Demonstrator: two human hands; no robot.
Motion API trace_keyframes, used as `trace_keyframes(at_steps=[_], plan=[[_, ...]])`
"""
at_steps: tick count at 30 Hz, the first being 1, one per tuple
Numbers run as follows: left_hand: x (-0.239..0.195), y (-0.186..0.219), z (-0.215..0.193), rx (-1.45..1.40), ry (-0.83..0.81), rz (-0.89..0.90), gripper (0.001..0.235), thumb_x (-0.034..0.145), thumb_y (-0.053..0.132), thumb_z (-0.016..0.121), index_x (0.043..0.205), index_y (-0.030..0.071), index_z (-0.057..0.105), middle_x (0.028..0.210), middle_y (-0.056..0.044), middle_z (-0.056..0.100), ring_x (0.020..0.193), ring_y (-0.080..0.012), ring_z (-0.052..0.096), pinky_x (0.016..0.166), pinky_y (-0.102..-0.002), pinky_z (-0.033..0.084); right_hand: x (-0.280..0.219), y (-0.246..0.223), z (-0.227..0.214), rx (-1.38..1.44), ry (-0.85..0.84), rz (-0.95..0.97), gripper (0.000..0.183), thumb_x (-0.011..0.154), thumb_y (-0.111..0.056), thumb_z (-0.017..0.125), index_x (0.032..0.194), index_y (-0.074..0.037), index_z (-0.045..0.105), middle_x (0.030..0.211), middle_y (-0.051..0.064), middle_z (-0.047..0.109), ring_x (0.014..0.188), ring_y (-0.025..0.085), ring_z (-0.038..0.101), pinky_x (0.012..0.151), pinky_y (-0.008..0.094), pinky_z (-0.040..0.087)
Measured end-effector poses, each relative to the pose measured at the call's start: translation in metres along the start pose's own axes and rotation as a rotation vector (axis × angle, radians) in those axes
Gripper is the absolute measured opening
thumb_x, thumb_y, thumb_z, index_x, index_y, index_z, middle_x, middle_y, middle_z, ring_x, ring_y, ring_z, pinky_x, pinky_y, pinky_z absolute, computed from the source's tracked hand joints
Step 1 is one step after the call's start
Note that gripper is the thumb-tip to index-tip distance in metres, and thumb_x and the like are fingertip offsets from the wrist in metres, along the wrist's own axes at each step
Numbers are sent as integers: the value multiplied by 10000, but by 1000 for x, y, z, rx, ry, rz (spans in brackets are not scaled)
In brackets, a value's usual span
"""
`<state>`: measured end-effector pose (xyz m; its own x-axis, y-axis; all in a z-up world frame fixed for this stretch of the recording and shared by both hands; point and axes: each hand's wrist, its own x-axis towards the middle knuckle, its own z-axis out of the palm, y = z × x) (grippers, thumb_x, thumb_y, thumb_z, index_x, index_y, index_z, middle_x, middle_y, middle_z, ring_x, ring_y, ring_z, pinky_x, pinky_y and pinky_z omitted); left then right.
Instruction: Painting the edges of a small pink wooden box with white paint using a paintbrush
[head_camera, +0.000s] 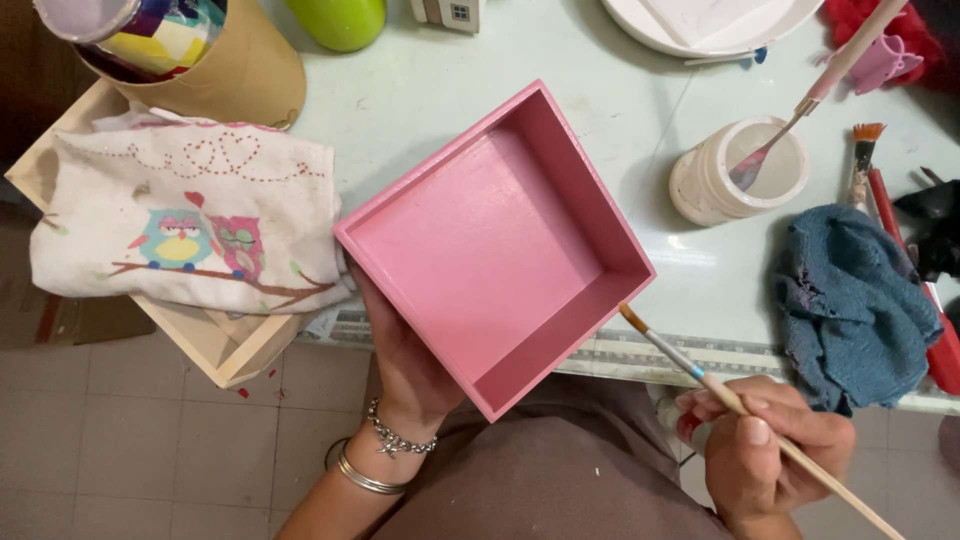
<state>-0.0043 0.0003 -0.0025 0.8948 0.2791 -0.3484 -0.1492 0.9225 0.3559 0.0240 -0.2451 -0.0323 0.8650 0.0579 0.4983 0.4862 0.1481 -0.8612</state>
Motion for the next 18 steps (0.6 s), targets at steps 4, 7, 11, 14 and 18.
trace_keyframes(at_steps=[4,7,11,14,18], plan=[[-1,2,2,25,-79,28,680,812,630,368,1310,170,413,1156,-95,560,1040,-282,540,838,-439,461,-3,-18,11,-103,-95,-16,138,835,-149,485,951,-75,478,728,154,602,592,193,645,547,212,505],[2,1,4,-83,-28,-50,706,758,667,418,1274,186,454,1159,-81,573,1024,-267,551,838,-435,451,-5,1,0,68,21,5,137,815,-116,485,934,-74,434,664,194,514,509,232,574,464,325,576],[2,2,17,31,73,21,671,766,635,390,1286,214,438,1178,-59,552,1050,-262,529,833,-438,445,0,2,3,-3,60,98,151,851,-223,554,940,-101,569,671,191,554,528,226,620,320,235,449],[4,0,18,26,61,14,671,765,632,400,1285,209,439,1177,-61,554,1050,-263,530,836,-439,445,5,7,2,-78,175,150,216,819,-207,551,786,3,513,656,179,555,509,224,591,424,279,510],[4,0,16,13,51,14,672,764,624,421,1283,197,443,1176,-68,556,1049,-266,532,844,-443,446,1,5,1,-128,273,132,215,842,-195,541,841,7,467,697,216,525,528,233,571,396,300,502]])
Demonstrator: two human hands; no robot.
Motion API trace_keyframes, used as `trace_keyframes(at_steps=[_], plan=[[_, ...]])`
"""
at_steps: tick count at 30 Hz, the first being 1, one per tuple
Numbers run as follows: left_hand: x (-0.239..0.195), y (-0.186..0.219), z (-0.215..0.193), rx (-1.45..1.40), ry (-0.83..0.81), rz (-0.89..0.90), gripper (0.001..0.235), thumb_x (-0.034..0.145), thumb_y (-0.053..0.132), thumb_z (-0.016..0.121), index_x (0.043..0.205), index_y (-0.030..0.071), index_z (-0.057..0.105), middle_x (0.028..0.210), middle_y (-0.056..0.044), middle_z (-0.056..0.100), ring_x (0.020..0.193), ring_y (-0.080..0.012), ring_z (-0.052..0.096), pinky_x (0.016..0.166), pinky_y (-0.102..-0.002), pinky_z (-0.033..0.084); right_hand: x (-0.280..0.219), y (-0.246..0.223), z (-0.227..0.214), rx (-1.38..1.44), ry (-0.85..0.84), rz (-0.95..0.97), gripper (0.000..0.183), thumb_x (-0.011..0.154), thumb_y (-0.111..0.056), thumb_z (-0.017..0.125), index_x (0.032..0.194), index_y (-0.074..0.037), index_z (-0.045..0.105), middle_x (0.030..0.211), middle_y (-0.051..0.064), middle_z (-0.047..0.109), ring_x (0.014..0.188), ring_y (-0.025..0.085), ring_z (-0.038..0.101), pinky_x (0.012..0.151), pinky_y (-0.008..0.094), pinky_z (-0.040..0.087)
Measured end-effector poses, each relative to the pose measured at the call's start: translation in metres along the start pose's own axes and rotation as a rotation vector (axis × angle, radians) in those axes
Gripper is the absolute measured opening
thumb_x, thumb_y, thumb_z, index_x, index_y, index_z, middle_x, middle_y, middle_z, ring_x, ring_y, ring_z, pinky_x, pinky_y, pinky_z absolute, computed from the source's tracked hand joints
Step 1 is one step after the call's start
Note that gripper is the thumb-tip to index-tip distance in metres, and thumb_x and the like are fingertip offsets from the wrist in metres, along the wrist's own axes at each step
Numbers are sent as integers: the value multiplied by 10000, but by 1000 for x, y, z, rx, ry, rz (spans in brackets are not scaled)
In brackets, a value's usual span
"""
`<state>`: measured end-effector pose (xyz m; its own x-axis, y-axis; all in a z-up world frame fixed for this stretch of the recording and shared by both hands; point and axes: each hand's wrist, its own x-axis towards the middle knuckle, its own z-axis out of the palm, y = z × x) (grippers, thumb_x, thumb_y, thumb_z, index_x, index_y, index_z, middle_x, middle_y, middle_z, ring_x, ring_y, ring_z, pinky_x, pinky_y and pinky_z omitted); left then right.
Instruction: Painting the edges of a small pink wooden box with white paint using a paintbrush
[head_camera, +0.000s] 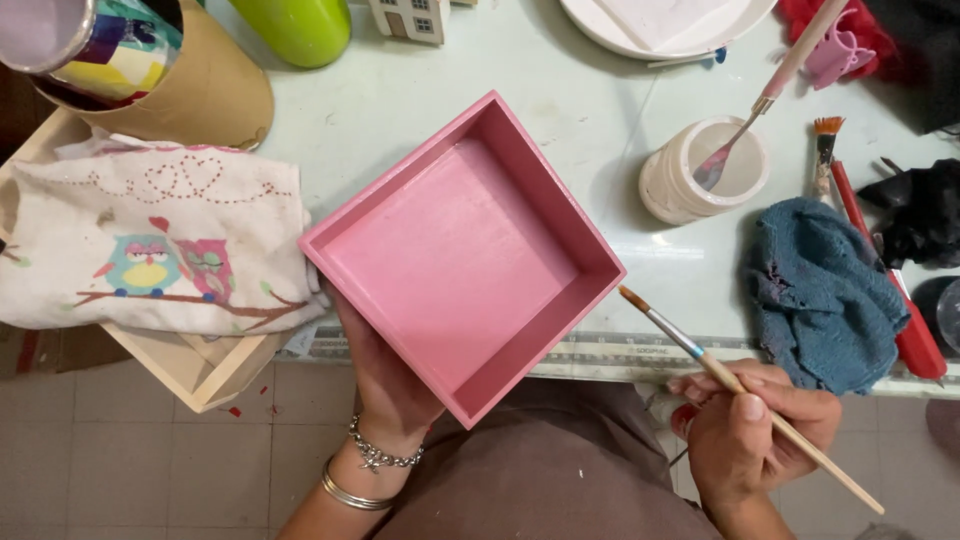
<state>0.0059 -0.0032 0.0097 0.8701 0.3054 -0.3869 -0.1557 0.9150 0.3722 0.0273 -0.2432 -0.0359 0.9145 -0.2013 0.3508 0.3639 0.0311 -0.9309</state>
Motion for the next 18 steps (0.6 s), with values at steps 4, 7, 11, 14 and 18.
trace_keyframes(at_steps=[4,7,11,14,18], plan=[[0,-1,-3,-13,-12,0,674,763,617,441,1280,185,447,1175,-74,558,1048,-268,534,852,-447,446,-1,-1,7,6,-17,17,185,849,-164,543,902,-2,469,738,201,552,546,223,590,315,247,449],[-2,-1,-7,-23,-16,8,676,762,612,455,1279,177,450,1174,-78,560,1047,-270,535,857,-449,447,12,-2,18,-109,34,-99,265,886,-177,488,816,50,371,686,254,489,493,232,465,474,376,529],[-2,-2,-15,-33,-18,15,678,761,607,469,1277,169,452,1173,-82,562,1047,-271,537,862,-452,447,5,-1,14,-124,-12,-105,257,881,-182,486,796,49,412,682,238,511,495,231,496,470,337,522],[-2,-3,-23,-106,-95,-19,689,772,614,474,1300,174,432,1196,-90,554,1058,-272,536,875,-466,447,-8,2,9,-35,-99,-165,171,871,-185,492,923,-69,377,678,192,495,535,212,568,344,217,416],[-2,1,-18,-88,-95,-53,731,760,661,420,1296,165,428,1180,-108,550,1052,-293,532,856,-455,454,-15,-7,3,43,-314,-196,151,863,-168,490,984,-81,473,721,195,582,579,223,631,527,258,537]])
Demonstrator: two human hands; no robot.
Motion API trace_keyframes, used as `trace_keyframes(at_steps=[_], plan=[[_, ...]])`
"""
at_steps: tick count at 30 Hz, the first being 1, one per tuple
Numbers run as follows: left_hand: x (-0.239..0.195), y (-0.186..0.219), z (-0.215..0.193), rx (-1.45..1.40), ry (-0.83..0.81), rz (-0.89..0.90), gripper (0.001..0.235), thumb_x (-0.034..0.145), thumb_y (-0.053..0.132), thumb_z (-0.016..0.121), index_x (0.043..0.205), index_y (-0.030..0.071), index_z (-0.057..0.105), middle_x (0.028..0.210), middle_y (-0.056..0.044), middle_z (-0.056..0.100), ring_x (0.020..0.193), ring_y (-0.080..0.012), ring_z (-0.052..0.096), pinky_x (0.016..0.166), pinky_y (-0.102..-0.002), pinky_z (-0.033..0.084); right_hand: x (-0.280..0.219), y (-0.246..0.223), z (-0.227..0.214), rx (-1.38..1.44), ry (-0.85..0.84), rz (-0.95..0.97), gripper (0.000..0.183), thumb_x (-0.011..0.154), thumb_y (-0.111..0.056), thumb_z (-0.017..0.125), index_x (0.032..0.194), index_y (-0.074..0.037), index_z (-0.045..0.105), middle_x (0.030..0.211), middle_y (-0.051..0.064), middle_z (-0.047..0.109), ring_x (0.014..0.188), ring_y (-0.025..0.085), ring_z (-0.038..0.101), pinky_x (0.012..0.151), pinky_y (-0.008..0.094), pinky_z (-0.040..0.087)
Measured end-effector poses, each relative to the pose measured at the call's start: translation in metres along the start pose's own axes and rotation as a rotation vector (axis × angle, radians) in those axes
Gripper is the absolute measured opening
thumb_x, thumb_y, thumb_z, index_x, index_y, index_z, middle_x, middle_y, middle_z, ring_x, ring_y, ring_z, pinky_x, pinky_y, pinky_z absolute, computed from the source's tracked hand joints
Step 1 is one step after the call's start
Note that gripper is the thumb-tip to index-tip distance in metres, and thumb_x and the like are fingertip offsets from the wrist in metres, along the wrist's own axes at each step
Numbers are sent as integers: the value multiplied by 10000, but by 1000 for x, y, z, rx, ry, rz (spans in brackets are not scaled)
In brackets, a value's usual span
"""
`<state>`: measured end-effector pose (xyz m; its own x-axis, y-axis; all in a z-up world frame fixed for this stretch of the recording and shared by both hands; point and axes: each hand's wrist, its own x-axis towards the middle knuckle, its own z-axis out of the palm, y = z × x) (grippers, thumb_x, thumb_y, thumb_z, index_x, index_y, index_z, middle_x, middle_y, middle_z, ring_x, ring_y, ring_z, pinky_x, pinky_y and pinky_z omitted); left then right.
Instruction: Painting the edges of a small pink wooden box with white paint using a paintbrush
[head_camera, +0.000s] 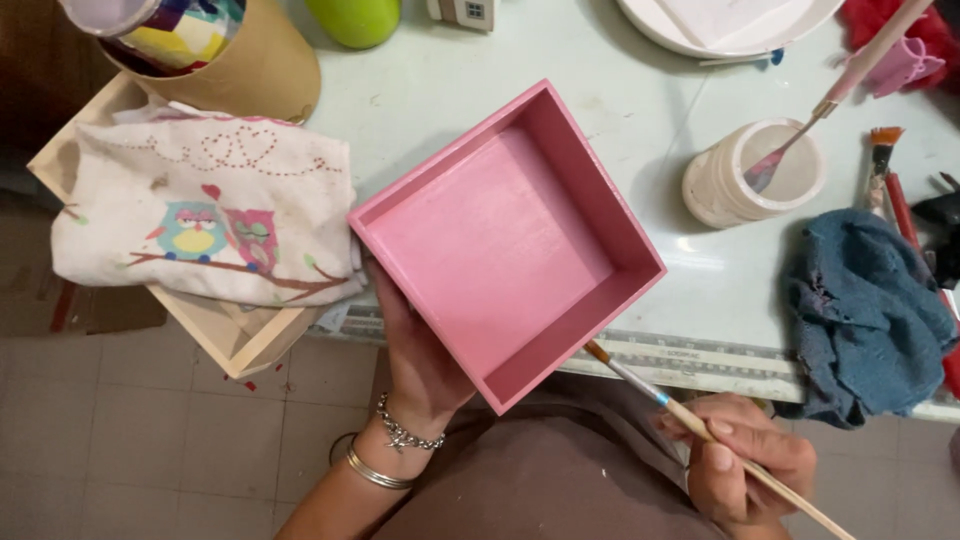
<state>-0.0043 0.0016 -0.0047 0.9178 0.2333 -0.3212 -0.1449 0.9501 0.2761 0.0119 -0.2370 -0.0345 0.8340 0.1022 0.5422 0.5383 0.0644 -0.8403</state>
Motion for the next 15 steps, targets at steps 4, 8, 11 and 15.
trace_keyframes(at_steps=[4,8,11,15], plan=[[-1,-2,0,23,79,-31,748,744,693,386,1242,144,485,1144,-95,576,1031,-262,545,870,-418,444,9,-2,9,-90,61,-90,151,895,-190,446,972,-69,396,620,180,517,485,182,567,424,203,447],[0,-2,-4,2,198,-58,749,691,709,422,1201,170,517,1097,-94,592,993,-283,553,832,-439,447,12,-7,13,-169,80,-127,161,910,-185,428,991,-68,353,609,184,499,522,229,570,448,253,466],[0,-2,-6,-15,96,-46,773,716,701,408,1257,153,479,1164,-117,568,1063,-299,533,886,-458,434,12,-22,10,-91,-14,-113,150,911,-202,444,1000,-91,398,704,167,551,539,183,580,480,221,500],[-1,-2,-6,-29,162,-56,742,711,688,430,1232,164,502,1141,-97,581,1039,-269,546,875,-434,443,10,-22,7,-113,-163,-35,119,890,-196,464,965,-111,428,754,122,607,653,183,666,558,242,540]])
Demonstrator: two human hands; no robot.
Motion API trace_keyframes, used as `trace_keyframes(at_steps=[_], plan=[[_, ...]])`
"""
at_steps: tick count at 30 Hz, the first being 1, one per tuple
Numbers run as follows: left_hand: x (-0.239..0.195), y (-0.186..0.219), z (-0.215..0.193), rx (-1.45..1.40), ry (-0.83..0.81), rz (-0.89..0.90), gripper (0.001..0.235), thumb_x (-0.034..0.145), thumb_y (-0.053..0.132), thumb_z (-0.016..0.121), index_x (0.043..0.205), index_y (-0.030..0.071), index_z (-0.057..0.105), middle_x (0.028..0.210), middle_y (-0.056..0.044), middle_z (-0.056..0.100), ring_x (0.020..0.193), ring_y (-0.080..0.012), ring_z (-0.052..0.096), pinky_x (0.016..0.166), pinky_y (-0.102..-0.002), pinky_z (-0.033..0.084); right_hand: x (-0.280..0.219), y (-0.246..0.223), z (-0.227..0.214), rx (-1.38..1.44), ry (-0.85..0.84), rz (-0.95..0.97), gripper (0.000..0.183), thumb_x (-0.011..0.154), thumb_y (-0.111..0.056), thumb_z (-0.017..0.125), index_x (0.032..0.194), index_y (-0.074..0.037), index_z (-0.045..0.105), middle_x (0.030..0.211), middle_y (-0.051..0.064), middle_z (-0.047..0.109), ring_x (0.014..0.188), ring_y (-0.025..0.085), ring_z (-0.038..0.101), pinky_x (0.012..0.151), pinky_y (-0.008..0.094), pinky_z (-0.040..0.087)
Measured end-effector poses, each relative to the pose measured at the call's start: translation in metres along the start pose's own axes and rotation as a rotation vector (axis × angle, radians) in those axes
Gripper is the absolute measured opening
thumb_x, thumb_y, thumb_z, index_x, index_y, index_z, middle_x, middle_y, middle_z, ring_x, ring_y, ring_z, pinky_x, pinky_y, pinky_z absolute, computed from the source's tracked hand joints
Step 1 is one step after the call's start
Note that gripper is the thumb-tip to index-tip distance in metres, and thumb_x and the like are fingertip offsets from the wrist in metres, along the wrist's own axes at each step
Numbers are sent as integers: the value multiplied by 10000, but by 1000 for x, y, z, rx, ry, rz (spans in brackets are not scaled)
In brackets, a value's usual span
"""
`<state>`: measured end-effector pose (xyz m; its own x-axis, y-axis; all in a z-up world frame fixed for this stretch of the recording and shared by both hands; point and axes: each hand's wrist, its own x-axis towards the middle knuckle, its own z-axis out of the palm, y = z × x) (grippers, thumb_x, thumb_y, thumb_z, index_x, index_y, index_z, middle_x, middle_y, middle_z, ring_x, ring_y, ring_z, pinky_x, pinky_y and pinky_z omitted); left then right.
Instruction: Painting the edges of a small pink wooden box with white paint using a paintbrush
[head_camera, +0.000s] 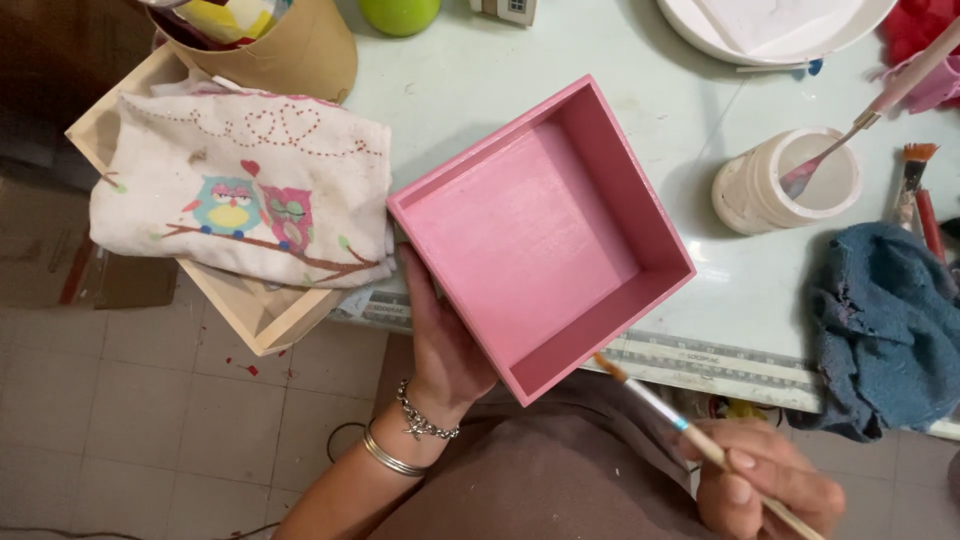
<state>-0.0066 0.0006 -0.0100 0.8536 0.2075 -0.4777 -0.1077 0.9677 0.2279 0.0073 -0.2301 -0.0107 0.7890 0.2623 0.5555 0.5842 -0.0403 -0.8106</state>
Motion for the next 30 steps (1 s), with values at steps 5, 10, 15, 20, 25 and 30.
trace_keyframes(at_steps=[5,10,15,20,25,30], plan=[[1,0,0,20,-4,24,737,723,697,389,1249,190,487,1160,-83,571,1053,-264,538,876,-434,438,-4,6,-1,5,149,-6,121,888,-137,437,964,-67,375,696,167,544,578,230,618,475,224,508],[1,-2,-1,7,-6,19,747,724,692,394,1258,177,478,1165,-101,563,1061,-279,531,879,-436,437,0,-16,-9,-34,-133,45,154,898,-227,465,1001,-113,482,787,103,645,675,177,681,634,245,580],[2,-1,-1,-7,-28,17,746,736,692,382,1272,179,469,1185,-96,553,1077,-272,519,892,-431,424,-2,1,-4,-37,31,-45,158,881,-181,462,986,-74,410,725,174,572,611,200,634,534,236,506],[1,-2,0,18,-45,69,717,756,678,379,1262,178,475,1178,-95,560,1072,-271,529,886,-438,436,-3,-14,-18,-165,-260,78,159,857,-276,476,923,-164,567,772,59,661,639,134,655,599,228,548],[-1,1,8,16,15,36,744,734,669,345,1333,232,401,1266,-69,497,1134,-264,476,935,-446,391,3,-30,1,-172,-37,114,143,882,-219,463,935,-91,427,778,154,619,678,198,661,654,272,520],[0,-1,4,-2,-10,25,760,733,691,365,1290,182,453,1215,-94,539,1093,-269,515,916,-439,419,-7,-9,-19,-91,-243,-5,153,836,-235,497,918,-107,520,744,87,647,642,198,695,595,257,586]])
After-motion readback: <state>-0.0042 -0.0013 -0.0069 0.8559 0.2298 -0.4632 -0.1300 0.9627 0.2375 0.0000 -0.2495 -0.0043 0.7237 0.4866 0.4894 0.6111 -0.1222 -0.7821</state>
